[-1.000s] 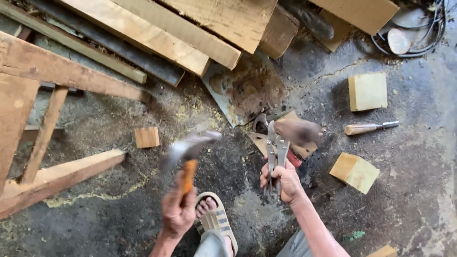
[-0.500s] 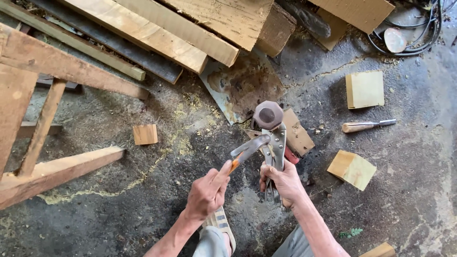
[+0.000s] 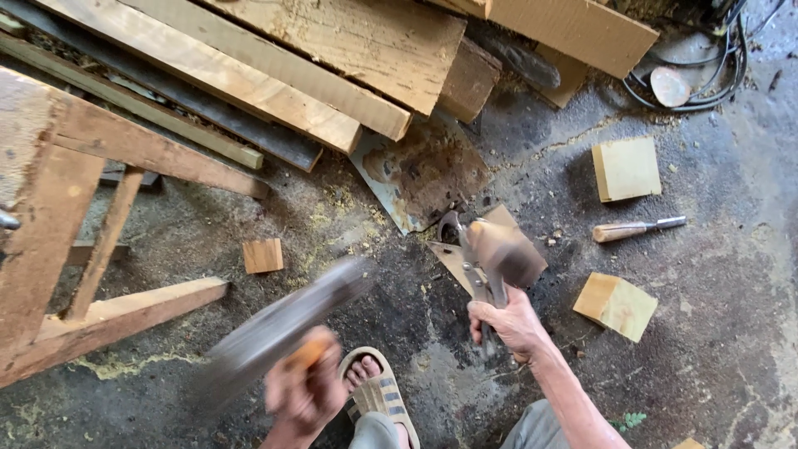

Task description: The person shapes a wooden piece by holding it with pliers and hitting it with a hammer. They also use a hammer and a chisel to refine the wood while sitting on the floor.

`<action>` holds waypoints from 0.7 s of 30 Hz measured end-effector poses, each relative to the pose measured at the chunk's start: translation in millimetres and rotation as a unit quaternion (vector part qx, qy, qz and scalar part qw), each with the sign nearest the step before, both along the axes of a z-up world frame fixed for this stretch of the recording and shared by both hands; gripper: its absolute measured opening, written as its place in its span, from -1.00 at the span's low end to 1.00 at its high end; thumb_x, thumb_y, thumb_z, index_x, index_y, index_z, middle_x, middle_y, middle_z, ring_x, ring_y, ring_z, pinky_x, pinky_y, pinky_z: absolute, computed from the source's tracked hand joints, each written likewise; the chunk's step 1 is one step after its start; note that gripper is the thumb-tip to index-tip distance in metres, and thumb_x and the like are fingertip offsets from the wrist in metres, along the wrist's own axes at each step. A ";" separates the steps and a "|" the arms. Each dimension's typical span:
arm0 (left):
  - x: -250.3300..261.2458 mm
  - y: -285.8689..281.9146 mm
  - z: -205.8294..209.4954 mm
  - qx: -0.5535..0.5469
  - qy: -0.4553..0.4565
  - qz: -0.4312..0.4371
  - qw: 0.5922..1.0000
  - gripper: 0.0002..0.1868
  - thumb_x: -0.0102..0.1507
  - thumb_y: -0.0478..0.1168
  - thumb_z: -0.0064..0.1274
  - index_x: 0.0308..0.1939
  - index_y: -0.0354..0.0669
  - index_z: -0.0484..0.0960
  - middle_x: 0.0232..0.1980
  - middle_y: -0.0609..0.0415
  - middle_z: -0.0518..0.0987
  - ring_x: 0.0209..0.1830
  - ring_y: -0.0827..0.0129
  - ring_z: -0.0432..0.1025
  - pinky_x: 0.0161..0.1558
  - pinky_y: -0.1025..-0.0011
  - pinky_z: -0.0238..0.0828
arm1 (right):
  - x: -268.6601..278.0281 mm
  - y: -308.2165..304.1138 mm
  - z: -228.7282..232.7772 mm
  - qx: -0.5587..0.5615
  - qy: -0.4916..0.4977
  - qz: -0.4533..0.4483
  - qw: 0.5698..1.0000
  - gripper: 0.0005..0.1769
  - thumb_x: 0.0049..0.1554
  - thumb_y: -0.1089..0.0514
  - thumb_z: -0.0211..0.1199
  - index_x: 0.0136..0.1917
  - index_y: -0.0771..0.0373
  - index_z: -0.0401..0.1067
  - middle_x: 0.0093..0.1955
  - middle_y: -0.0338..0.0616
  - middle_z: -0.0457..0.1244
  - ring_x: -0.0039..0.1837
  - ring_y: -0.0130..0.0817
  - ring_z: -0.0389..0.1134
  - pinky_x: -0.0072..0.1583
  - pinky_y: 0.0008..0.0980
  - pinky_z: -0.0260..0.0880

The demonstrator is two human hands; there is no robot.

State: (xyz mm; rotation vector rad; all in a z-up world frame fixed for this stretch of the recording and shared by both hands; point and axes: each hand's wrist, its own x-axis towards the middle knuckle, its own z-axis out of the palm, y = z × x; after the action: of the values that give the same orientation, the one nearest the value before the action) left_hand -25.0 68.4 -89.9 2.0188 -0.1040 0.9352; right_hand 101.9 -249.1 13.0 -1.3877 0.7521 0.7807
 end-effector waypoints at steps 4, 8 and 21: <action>84.3 -34.3 88.1 -0.027 0.098 -0.202 0.974 -0.56 0.51 -0.33 -0.17 0.49 -0.11 0.31 -0.42 0.21 0.48 -0.62 0.53 0.19 -0.66 0.52 0.27 | 0.1 -24.6 -1.9 -0.073 -0.002 0.044 0.996 -0.68 0.16 0.40 0.26 0.18 0.51 0.35 -0.31 0.21 0.40 -0.40 -0.10 0.38 -0.34 -0.25 0.43; 76.5 -44.3 67.2 -0.025 0.086 -0.235 0.968 -0.55 0.55 -0.27 -0.19 0.54 -0.09 0.23 -0.41 0.22 0.47 -0.61 0.52 0.27 -0.66 0.53 0.36 | -3.1 -31.3 -2.5 -0.087 -0.008 0.091 0.992 -0.42 -0.01 0.19 0.42 0.26 0.44 0.44 0.05 0.10 0.45 -0.07 -0.13 0.46 0.03 -0.09 0.58; 71.9 -12.7 121.2 -0.112 0.625 -0.177 0.752 -0.44 0.30 0.20 -0.30 0.25 0.05 0.40 -0.30 0.14 0.51 -0.52 0.51 0.32 -0.52 0.43 0.50 | -10.5 -39.9 -16.5 0.024 -0.053 0.069 0.996 -0.71 0.14 0.32 0.34 0.11 0.47 0.40 -0.23 0.14 0.37 -0.40 -0.16 0.34 -0.37 -0.27 0.44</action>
State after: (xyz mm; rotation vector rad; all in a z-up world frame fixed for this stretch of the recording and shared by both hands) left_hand 46.8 55.7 31.3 1.8971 0.3439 -0.7174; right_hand 91.5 -289.0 -3.5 -1.4367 0.5559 0.8201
